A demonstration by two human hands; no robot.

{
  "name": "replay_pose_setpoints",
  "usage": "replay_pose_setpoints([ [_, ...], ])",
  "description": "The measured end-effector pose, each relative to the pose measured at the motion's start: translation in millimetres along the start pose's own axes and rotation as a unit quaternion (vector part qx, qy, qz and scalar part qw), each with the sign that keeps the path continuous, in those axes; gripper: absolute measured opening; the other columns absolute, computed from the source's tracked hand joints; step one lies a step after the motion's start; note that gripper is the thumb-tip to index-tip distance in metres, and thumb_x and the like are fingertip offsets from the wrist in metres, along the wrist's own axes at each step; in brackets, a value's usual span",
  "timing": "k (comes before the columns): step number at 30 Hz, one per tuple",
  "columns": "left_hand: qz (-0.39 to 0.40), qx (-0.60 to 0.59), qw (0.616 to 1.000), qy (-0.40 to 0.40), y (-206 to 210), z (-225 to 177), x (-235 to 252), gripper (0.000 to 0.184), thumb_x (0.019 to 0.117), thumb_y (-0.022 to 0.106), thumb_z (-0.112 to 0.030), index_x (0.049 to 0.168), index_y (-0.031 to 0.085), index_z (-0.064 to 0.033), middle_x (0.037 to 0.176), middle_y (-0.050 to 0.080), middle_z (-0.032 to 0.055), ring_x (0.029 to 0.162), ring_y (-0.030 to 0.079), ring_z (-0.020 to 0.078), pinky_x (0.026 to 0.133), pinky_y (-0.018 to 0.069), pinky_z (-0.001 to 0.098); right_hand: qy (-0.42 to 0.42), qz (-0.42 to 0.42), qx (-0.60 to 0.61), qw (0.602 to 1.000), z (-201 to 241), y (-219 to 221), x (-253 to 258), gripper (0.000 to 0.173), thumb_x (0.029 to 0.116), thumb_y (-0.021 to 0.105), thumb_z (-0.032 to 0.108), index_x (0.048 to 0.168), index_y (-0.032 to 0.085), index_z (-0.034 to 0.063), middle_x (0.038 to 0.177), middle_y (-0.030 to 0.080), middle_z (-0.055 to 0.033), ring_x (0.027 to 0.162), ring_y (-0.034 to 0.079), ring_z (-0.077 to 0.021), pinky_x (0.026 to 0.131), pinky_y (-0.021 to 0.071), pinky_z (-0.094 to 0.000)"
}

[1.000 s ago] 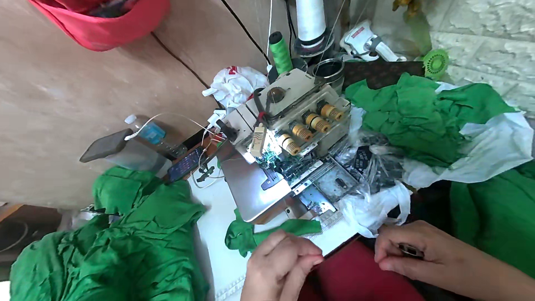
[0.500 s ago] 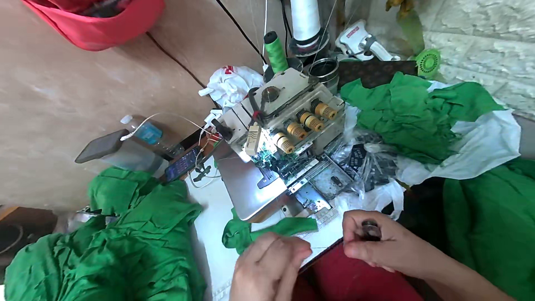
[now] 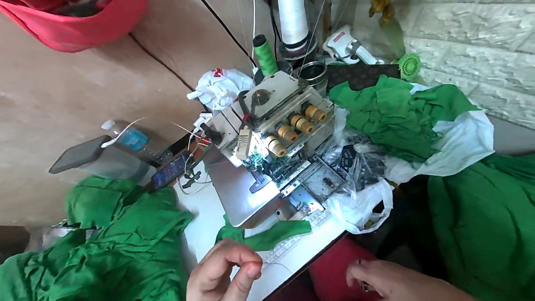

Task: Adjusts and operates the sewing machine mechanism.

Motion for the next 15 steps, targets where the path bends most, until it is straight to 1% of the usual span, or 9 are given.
replay_pose_setpoints([
  [2,0.009,0.017,1.0,0.003,2.0,-1.3,0.1,0.01,0.0997,0.066,-0.029,0.104,0.073,-0.0237,0.094,0.071,-0.0154,0.084,0.067,-0.0053,0.074,0.0563,0.0122,-0.054,-0.036,-0.035,0.997,21.6,-14.6,-3.3,0.032,0.0943,0.072,0.023,0.11,0.068,-0.0047,0.1,0.068,-0.0268,0.088,0.068,-0.0417,0.077,0.0546,-0.0586],
  [4,0.021,0.043,0.999,0.007,4.8,-2.6,-0.5,0.011,0.1001,0.066,-0.03,0.103,0.073,-0.0227,0.093,0.07,-0.0149,0.084,0.066,-0.0054,0.075,0.0559,0.0122,-0.14,-0.174,-0.076,0.972,47.2,-54.5,-8.4,0.024,0.1013,0.06,0.025,0.1,0.069,0.0033,0.094,0.069,-0.0137,0.082,0.068,-0.0238,0.073,0.0581,-0.0408],
  [6,0.028,0.06,0.998,0.012,8.0,-4.5,-1.4,0.01,0.0993,0.067,-0.029,0.101,0.073,-0.0211,0.093,0.07,-0.0137,0.084,0.066,-0.0048,0.075,0.0562,0.0128,-0.15,-0.302,-0.101,0.936,64.4,-106.9,-14.6,0.032,0.1056,0.05,0.034,0.097,0.067,0.0082,0.096,0.068,-0.0055,0.086,0.067,-0.0102,0.075,0.0575,-0.0304],
  [8,0.033,0.081,0.996,0.022,11.6,-8.4,-2.8,0.01,0.0991,0.068,-0.027,0.1,0.073,-0.0186,0.093,0.07,-0.0119,0.085,0.066,-0.0046,0.076,0.0556,0.013,-0.16,-0.405,-0.128,0.891,71.1,-153.8,-22.0,0.048,0.1081,0.039,0.05,0.102,0.066,0.0099,0.102,0.068,-0.002,0.097,0.064,-0.0048,0.084,0.0552,-0.0278],
  [10,0.039,0.099,0.994,0.035,14.7,-11.8,-4.0,0.01,0.099,0.069,-0.025,0.098,0.073,-0.0159,0.093,0.071,-0.0101,0.087,0.066,-0.004,0.078,0.0558,0.0137,-0.175,-0.53,-0.118,0.821,66.9,-189.1,-25.9,0.053,0.1083,0.038,0.051,0.098,0.066,0.0073,0.089,0.066,0.0022,0.081,0.06,0.0022,0.072,0.0519,-0.0211],
  [11,0.041,0.106,0.993,0.041,16.2,-12.7,-4.4,0.01,0.0988,0.069,-0.024,0.097,0.073,-0.0151,0.093,0.071,-0.0095,0.088,0.066,-0.0037,0.079,0.0558,0.0142,-0.174,-0.567,-0.078,0.801,59.5,-202.1,-23.0,0.046,0.109,0.039,0.045,0.097,0.063,0.0074,0.084,0.062,0.0067,0.071,0.054,0.0063,0.064,0.0477,-0.0161],
  [12,0.044,0.116,0.991,0.047,17.6,-13.0,-4.9,0.01,0.0986,0.069,-0.024,0.096,0.073,-0.0146,0.093,0.072,-0.0091,0.089,0.066,-0.0032,0.081,0.0553,0.0149,-0.164,-0.585,-0.017,0.794,49.2,-212.4,-17.4,0.035,0.1091,0.041,0.036,0.101,0.06,0.0077,0.082,0.06,0.0091,0.063,0.051,0.0072,0.058,0.0453,-0.0141],
  [13,0.046,0.129,0.989,0.054,19.2,-13.1,-5.6,0.011,0.0986,0.069,-0.024,0.095,0.073,-0.0144,0.092,0.072,-0.0088,0.091,0.066,-0.0026,0.084,0.0542,0.0157,-0.144,-0.587,0.05,0.795,36.6,-219.5,-10.6,0.025,0.1083,0.043,0.03,0.105,0.056,0.0094,0.083,0.062,0.0093,0.058,0.053,0.0053,0.054,0.0484,-0.0146],
  [15,0.05,0.162,0.983,0.073,22.9,-14.2,-6.5,0.013,0.0993,0.068,-0.024,0.095,0.074,-0.0138,0.093,0.073,-0.0073,0.094,0.066,-0.0006,0.088,0.0515,0.0176,-0.093,-0.567,0.13,0.808,11.3,-225.2,0.4,0.016,0.105,0.051,0.022,0.112,0.054,0.0074,0.088,0.066,0.0027,0.063,0.066,-0.0049,0.061,0.0603,-0.0244],
])
Point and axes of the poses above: each hand's wrist, its own x-axis towards the middle knuckle, its own y-axis out of the palm, z = x × y, the point moved 7 cm from there along x, towards the middle knuckle
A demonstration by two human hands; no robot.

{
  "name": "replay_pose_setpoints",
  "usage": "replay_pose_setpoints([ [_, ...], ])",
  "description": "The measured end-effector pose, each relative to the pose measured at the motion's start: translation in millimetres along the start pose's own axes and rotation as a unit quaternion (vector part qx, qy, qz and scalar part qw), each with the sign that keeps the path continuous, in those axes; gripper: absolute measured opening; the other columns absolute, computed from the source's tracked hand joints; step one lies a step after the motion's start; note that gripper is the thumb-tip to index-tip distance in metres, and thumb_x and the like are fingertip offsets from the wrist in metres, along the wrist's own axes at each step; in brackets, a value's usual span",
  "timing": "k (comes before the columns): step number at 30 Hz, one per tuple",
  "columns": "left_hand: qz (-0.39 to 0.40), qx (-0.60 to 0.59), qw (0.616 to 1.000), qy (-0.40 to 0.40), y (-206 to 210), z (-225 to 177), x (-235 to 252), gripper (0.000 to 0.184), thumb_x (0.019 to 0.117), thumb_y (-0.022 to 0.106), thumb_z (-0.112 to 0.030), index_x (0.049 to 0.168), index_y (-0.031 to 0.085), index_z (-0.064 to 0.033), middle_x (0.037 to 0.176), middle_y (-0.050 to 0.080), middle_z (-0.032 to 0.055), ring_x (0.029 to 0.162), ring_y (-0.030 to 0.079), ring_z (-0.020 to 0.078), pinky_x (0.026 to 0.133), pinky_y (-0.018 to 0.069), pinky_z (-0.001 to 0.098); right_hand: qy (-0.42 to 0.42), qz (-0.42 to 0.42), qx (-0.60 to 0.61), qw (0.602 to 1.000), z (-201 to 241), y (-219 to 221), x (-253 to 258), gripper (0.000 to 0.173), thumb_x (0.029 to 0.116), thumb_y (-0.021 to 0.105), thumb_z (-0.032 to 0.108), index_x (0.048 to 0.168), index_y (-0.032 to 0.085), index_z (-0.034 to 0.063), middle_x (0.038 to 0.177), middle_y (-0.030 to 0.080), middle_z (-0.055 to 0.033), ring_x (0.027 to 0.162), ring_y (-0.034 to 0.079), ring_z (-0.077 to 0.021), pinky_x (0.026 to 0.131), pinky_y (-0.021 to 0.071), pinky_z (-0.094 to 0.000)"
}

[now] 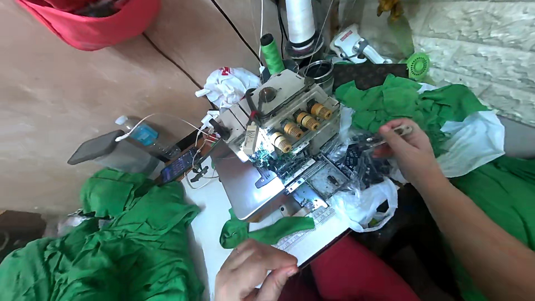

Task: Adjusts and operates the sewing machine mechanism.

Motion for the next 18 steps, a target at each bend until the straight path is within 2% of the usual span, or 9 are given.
replay_pose_setpoints([
  [4,-0.002,0.095,0.995,0.028,3.1,-7.6,2.6,0.015,0.1006,0.066,-0.031,0.096,0.073,-0.0181,0.117,0.069,-0.0063,0.107,0.061,0.0007,0.095,0.0479,0.0194,0.005,0.037,-0.231,0.972,-10.4,-6.5,-9.8,0.036,0.0961,0.07,0.015,0.125,0.059,-0.0035,0.111,0.066,-0.0199,0.08,0.071,-0.0223,0.07,0.062,-0.0406],
  [6,-0.019,0.13,0.99,0.041,1.0,-11.8,5.9,0.014,0.1003,0.066,-0.034,0.095,0.072,-0.022,0.119,0.063,-0.0078,0.112,0.056,-0.0016,0.097,0.0441,0.0154,-0.043,0.024,-0.355,0.934,2.4,-11.7,-16.9,0.045,0.0901,0.077,0.016,0.126,0.061,-0.0049,0.123,0.06,-0.0347,0.098,0.065,-0.0517,0.079,0.0517,-0.0694],
  [8,-0.04,0.16,0.985,0.053,-0.6,-17.5,8.4,0.013,0.0997,0.066,-0.036,0.095,0.071,-0.025,0.118,0.06,-0.0099,0.116,0.052,-0.002,0.099,0.0397,0.0154,-0.05,0.017,-0.425,0.904,17.7,-11.3,-25.1,0.049,0.0905,0.078,0.022,0.131,0.062,-0.0016,0.135,0.052,-0.0386,0.098,0.062,-0.0619,0.074,0.0474,-0.0776],
  [10,-0.05,0.193,0.978,0.062,3.2,-22.9,10.4,0.012,0.1004,0.065,-0.036,0.096,0.07,-0.0265,0.117,0.059,-0.0105,0.118,0.049,0.0,0.101,0.0354,0.0188,-0.089,0.018,-0.422,0.902,42.5,-1.8,-37.2,0.045,0.0934,0.072,0.027,0.128,0.064,-0.0007,0.134,0.054,-0.0359,0.093,0.065,-0.0561,0.07,0.0505,-0.0721],
  [11,-0.052,0.211,0.974,0.066,7.1,-25.3,11.3,0.011,0.1008,0.065,-0.036,0.097,0.069,-0.0266,0.116,0.059,-0.0097,0.118,0.049,0.0016,0.102,0.0338,0.0207,-0.125,0.033,-0.392,0.911,58.4,8.0,-46.3,0.042,0.0955,0.068,0.031,0.125,0.067,0.0008,0.131,0.058,-0.0312,0.086,0.067,-0.0459,0.066,0.0537,-0.062],
  [13,-0.052,0.248,0.964,0.083,16.8,-29.2,13.1,0.009,0.1015,0.064,-0.033,0.098,0.068,-0.026,0.115,0.059,-0.0076,0.114,0.049,0.0056,0.1,0.0308,0.024,-0.205,0.105,-0.25,0.94,87.6,37.5,-71.6,0.041,0.0979,0.064,0.04,0.124,0.071,0.0103,0.129,0.065,-0.0134,0.064,0.055,-0.0074,0.052,0.045,-0.0242],
  [14,-0.051,0.264,0.959,0.093,21.8,-30.7,13.8,0.008,0.1016,0.063,-0.032,0.098,0.068,-0.026,0.114,0.059,-0.0072,0.113,0.049,0.007,0.099,0.0295,0.025,-0.221,0.183,-0.151,0.946,98.6,56.9,-85.6,0.045,0.0983,0.063,0.045,0.131,0.067,0.0139,0.138,0.062,-0.0058,0.063,0.05,0.006,0.051,0.0407,-0.0117],
  [16,-0.051,0.29,0.949,0.117,30.8,-33.0,14.8,0.008,0.1026,0.061,-0.03,0.098,0.066,-0.0258,0.113,0.059,-0.0067,0.11,0.048,0.0081,0.099,0.0284,0.0256,-0.209,0.35,0.0,0.913,112.7,93.6,-110.0,0.06,0.0954,0.068,0.046,0.145,0.054,0.0141,0.153,0.051,-0.0025,0.065,0.045,0.0125,0.052,0.0366,-0.0061],
  [18,-0.062,0.306,0.939,0.141,35.4,-35.5,15.6,0.009,0.1029,0.06,-0.029,0.097,0.066,-0.0245,0.11,0.058,-0.0061,0.106,0.048,0.008,0.097,0.0282,0.0249,-0.182,0.428,0.076,0.882,115.2,118.2,-123.5,0.072,0.0906,0.076,0.035,0.152,0.048,0.0096,0.15,0.053,-0.0054,0.064,0.044,0.0111,0.052,0.0358,-0.0062],
])
Point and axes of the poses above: each hand's wrist, its own x-axis towards the middle knuckle, its own y-axis out of the palm, z = x × y, the point moved 7 cm from there along x, towards the middle knuckle
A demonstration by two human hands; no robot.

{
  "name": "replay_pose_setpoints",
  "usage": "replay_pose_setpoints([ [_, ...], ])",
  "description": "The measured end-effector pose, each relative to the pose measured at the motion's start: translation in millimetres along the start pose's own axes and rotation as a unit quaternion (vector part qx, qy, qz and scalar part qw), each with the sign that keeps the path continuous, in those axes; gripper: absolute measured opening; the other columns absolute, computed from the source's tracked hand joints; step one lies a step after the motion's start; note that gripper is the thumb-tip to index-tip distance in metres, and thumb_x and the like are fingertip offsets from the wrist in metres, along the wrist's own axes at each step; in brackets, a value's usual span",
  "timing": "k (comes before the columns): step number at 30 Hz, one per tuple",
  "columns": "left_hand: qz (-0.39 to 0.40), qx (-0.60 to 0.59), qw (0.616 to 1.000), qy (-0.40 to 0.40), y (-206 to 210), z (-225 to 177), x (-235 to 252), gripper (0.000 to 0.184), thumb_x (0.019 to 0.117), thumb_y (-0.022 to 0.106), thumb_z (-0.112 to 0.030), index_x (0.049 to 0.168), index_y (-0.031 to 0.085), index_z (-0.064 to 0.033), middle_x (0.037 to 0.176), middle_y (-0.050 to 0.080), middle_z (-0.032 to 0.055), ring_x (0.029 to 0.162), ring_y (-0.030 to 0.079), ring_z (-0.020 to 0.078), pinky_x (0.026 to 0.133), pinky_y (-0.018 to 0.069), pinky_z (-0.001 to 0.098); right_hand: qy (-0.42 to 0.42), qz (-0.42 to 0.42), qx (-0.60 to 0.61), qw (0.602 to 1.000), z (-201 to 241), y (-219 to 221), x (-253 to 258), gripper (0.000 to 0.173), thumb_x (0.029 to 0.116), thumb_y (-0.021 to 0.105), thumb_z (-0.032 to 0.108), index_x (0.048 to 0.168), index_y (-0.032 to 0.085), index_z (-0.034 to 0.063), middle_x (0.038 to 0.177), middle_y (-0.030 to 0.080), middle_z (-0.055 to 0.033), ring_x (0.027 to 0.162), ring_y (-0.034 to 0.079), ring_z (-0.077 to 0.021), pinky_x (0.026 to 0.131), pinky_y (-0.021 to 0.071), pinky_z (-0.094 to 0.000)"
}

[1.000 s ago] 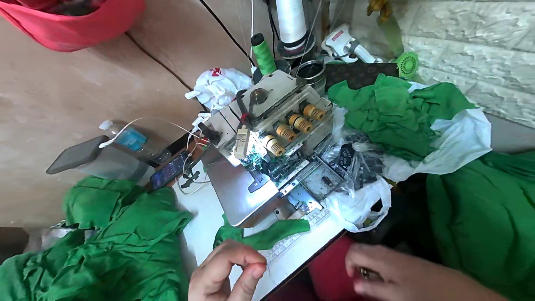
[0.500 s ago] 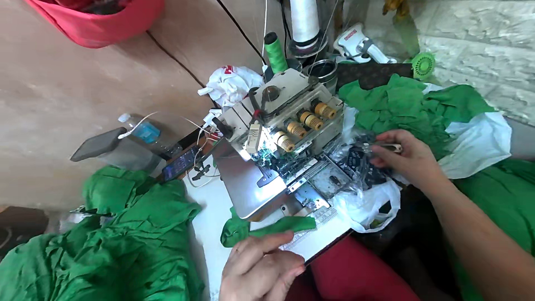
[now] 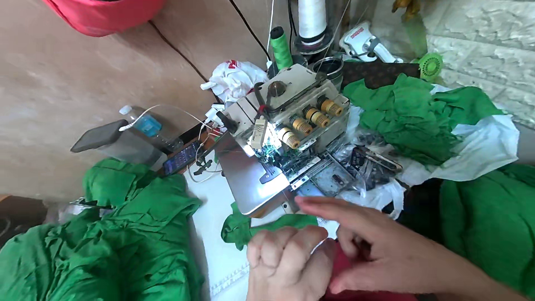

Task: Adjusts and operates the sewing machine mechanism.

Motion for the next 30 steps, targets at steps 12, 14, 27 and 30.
replay_pose_setpoints([
  [12,0.012,-0.077,0.991,-0.111,-5.0,32.9,-13.8,0.023,0.1016,0.061,-0.04,0.086,0.067,-0.024,0.107,0.063,-0.008,0.112,0.051,0.0058,0.1,0.0297,0.0282,-0.026,-0.092,-0.068,0.993,-16.2,12.5,1.6,0.012,0.0965,0.067,0.015,0.099,0.066,0.0031,0.084,0.071,-0.0014,0.077,0.066,0.0052,0.073,0.0538,-0.0078],
  [14,0.025,-0.074,0.99,-0.12,-1.2,36.6,-14.7,0.028,0.1037,0.056,-0.041,0.086,0.065,-0.0224,0.105,0.065,-0.0065,0.111,0.053,0.0071,0.097,0.0312,0.0299,-0.035,-0.109,-0.126,0.985,-14.7,13.7,1.5,0.01,0.0963,0.066,0.014,0.093,0.065,0.005,0.08,0.069,-0.0015,0.073,0.064,0.0045,0.07,0.052,-0.0074],
  [27,-0.029,-0.035,0.995,-0.088,14.9,52.2,-9.2,0.048,0.1085,0.042,-0.046,0.076,0.06,-0.0164,0.081,0.067,-0.0008,0.094,0.061,0.0136,0.088,0.0352,0.0352,-0.028,-0.131,-0.133,0.982,-22.2,15.4,9.6,0.017,0.102,0.06,0.017,0.098,0.066,0.0018,0.078,0.068,-0.0026,0.071,0.064,0.0027,0.068,0.0529,-0.0098],
  [30,-0.044,-0.149,0.974,-0.162,17.6,68.3,-15.4,0.052,0.1074,0.04,-0.052,0.084,0.069,-0.0161,0.094,0.073,-0.0031,0.101,0.063,0.0087,0.092,0.0408,0.0324,-0.002,-0.145,-0.091,0.985,-27.7,11.5,10.5,0.016,0.102,0.06,0.017,0.099,0.066,0.0023,0.077,0.069,-0.0003,0.07,0.065,0.0038,0.066,0.0546,-0.0105],
])
Point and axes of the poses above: each hand's wrist, its own x-axis towards the middle knuckle, its own y-axis out of the palm, z = x × y, the point moved 7 cm from there along x, towards the middle knuckle
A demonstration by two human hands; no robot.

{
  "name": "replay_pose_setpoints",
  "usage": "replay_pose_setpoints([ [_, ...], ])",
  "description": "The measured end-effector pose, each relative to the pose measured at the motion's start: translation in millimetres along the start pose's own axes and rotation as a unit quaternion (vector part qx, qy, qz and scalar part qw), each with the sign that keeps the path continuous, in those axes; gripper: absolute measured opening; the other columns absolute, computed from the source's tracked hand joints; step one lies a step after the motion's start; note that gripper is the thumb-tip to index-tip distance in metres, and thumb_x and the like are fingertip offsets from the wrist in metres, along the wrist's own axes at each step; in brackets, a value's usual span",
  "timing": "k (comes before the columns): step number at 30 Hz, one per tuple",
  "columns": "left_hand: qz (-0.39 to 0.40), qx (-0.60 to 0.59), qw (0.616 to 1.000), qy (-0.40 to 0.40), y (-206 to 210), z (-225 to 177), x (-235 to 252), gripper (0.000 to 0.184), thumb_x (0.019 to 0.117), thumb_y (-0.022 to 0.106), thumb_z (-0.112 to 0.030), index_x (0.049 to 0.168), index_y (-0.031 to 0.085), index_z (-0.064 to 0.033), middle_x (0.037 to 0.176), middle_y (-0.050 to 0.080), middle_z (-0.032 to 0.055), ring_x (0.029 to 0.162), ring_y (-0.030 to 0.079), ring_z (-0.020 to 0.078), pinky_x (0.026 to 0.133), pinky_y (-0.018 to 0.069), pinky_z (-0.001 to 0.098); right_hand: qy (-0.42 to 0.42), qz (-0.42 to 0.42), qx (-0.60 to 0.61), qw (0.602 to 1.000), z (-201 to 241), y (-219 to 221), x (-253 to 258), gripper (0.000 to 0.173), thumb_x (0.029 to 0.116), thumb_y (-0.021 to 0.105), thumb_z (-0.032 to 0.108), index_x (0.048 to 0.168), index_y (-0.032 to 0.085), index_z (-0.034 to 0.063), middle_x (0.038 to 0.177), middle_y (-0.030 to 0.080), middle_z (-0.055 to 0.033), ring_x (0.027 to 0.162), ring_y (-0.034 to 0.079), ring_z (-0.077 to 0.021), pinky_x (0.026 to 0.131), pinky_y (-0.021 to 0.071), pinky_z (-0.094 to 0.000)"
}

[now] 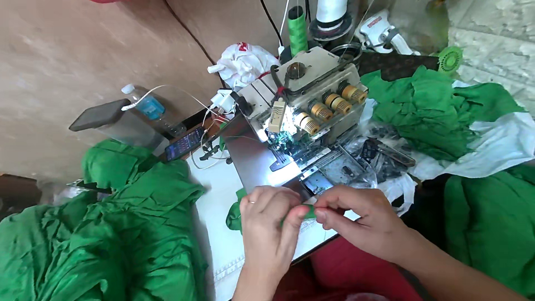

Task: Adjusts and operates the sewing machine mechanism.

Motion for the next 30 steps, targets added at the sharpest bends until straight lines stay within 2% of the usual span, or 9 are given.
replay_pose_setpoints([
  [3,0.005,-0.135,0.989,-0.053,2.5,14.3,-5.2,0.04,0.1006,0.058,-0.05,0.111,0.073,-0.0144,0.115,0.071,-0.0033,0.113,0.06,0.0058,0.097,0.047,0.0244,0.016,-0.003,0.015,1.0,-4.8,-1.0,0.2,0.016,0.1021,0.059,0.017,0.098,0.066,0.0033,0.077,0.069,0.0016,0.07,0.066,0.0046,0.064,0.0554,-0.0105],
  [5,0.011,-0.188,0.98,-0.067,6.1,16.6,-7.8,0.034,0.0952,0.069,-0.043,0.115,0.075,-0.0153,0.12,0.07,-0.0031,0.117,0.058,0.0064,0.098,0.047,0.0226,0.022,-0.001,0.023,0.999,-6.4,-0.5,-0.1,0.015,0.1018,0.059,0.017,0.098,0.066,0.0035,0.077,0.07,0.0019,0.069,0.066,0.0049,0.064,0.0555,-0.0104],
  [10,0.019,-0.207,0.976,-0.06,10.3,15.2,-5.6,0.013,0.0953,0.072,-0.035,0.094,0.078,-0.0232,0.116,0.069,-0.0066,0.118,0.057,0.0046,0.101,0.044,0.0212,0.022,0.003,0.052,0.998,-7.0,1.9,0.5,0.014,0.1014,0.06,0.015,0.098,0.066,0.0029,0.078,0.07,0.0015,0.07,0.066,0.0045,0.065,0.0562,-0.0108],
  [16,0.013,-0.113,0.993,-0.03,6.2,12.5,-5.8,0.019,0.097,0.068,-0.043,0.089,0.074,-0.0262,0.11,0.068,-0.0117,0.114,0.055,0.0026,0.102,0.0389,0.0272,0.006,0.023,0.02,1.0,-7.4,4.0,-3.1,0.019,0.1024,0.061,0.022,0.107,0.063,0.0033,0.074,0.067,0.0008,0.068,0.065,0.0034,0.064,0.0545,-0.0113],
  [20,0.011,-0.08,0.997,-0.018,3.3,11.9,-6.4,0.021,0.0969,0.067,-0.043,0.087,0.072,-0.0252,0.108,0.068,-0.0118,0.115,0.055,0.003,0.102,0.037,0.0294,-0.015,0.027,-0.013,0.999,-6.6,7.6,-4.1,0.017,0.1029,0.06,0.02,0.103,0.064,0.0035,0.075,0.067,-0.0012,0.067,0.063,0.0029,0.064,0.053,-0.0101],
  [23,0.025,-0.086,0.996,-0.013,4.8,12.4,-3.7,0.025,0.0979,0.065,-0.042,0.084,0.07,-0.0222,0.106,0.069,-0.009,0.112,0.056,0.004,0.1,0.0391,0.0279,-0.016,0.023,-0.022,0.999,-7.5,8.9,-1.8,0.016,0.1024,0.059,0.018,0.1,0.065,0.0034,0.075,0.068,-0.0018,0.068,0.064,0.0024,0.064,0.0536,-0.0105],
  [25,0.042,-0.089,0.995,-0.012,5.5,16.3,2.7,0.032,0.1005,0.06,-0.044,0.086,0.067,-0.0165,0.105,0.069,-0.0031,0.109,0.059,0.0055,0.095,0.0459,0.0243,0.0,0.009,-0.033,0.999,-10.9,5.9,2.2,0.015,0.1018,0.06,0.018,0.099,0.066,0.0037,0.075,0.068,-0.0006,0.066,0.064,0.0032,0.062,0.0539,-0.0106],
  [27,0.038,-0.08,0.996,-0.02,2.9,31.1,13.3,0.043,0.1037,0.054,-0.045,0.102,0.068,-0.0044,0.11,0.068,0.0082,0.109,0.062,0.0101,0.094,0.0498,0.0261,0.026,-0.023,-0.056,0.998,-17.4,-2.3,9.7,0.016,0.1,0.061,0.018,0.098,0.069,0.0043,0.075,0.067,0.0007,0.061,0.058,0.0051,0.056,0.0482,-0.0095],
  [30,-0.022,-0.045,0.996,-0.074,-2.3,78.9,31.0,0.038,0.1033,0.054,-0.028,0.118,0.059,0.0061,0.117,0.064,0.0172,0.111,0.061,0.0176,0.096,0.0511,0.0344,0.072,-0.078,-0.126,0.986,-35.8,-14.3,25.7,0.019,0.097,0.063,0.02,0.097,0.073,0.0048,0.088,0.068,-0.0037,0.058,0.046,0.0019,0.052,0.0386,-0.0139],
])
Point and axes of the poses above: each hand's wrist, its own x-axis towards the middle knuckle, its own y-axis out of the palm, z = x × y, the point moved 7 cm from there along x, towards the middle knuckle
